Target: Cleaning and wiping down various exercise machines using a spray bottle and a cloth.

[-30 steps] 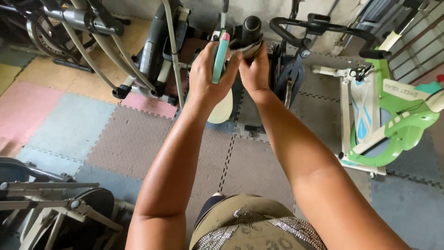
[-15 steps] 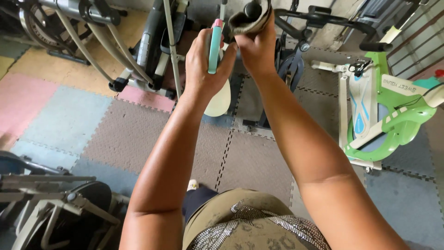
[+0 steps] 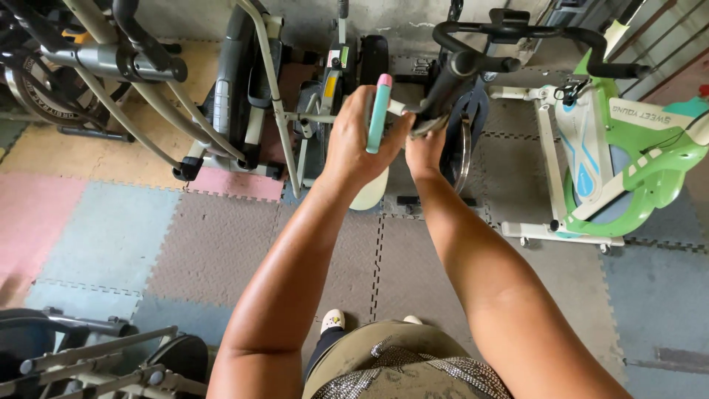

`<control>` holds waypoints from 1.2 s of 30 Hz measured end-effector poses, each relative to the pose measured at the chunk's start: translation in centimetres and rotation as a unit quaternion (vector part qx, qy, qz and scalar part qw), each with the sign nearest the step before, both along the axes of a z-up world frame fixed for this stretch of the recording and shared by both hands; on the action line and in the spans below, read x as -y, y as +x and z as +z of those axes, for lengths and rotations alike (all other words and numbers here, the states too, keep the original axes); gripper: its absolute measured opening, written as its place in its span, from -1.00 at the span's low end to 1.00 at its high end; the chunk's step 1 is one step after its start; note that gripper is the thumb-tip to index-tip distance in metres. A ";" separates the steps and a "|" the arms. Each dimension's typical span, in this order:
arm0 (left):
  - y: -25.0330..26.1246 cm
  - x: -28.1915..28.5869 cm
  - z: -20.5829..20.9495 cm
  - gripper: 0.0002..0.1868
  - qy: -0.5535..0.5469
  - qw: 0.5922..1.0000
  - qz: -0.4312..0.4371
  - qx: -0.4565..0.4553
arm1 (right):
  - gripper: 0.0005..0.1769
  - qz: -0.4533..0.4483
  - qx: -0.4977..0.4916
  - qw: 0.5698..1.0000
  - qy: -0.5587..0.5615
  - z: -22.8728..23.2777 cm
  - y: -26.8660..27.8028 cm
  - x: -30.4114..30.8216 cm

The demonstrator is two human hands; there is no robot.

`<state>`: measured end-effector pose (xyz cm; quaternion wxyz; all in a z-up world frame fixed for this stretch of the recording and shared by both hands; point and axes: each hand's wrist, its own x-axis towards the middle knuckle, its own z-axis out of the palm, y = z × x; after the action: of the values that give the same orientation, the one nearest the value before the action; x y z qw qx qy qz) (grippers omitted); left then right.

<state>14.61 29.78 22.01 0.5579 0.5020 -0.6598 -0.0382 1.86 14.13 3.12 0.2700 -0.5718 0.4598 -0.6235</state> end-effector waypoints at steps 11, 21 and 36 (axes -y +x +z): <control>2.5 3.1 -0.4 -0.65 0.029 0.989 -0.136 -0.058 | -0.43 0.050 0.129 0.987 0.087 1.6 -1.2 -2.9; 3.1 5.9 0.4 -0.57 0.033 0.970 -0.230 -0.064 | -0.35 0.038 0.111 0.993 -0.009 19.4 -2.2 -8.8; 0.7 9.4 0.8 -0.59 0.047 0.917 -0.382 -0.101 | -0.46 0.142 -0.013 0.990 0.015 25.6 -3.7 -10.3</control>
<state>15.31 20.43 22.85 0.5401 0.2308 -0.7392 -0.3296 -1.83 24.38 28.72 0.3580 -0.6353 0.3872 -0.5642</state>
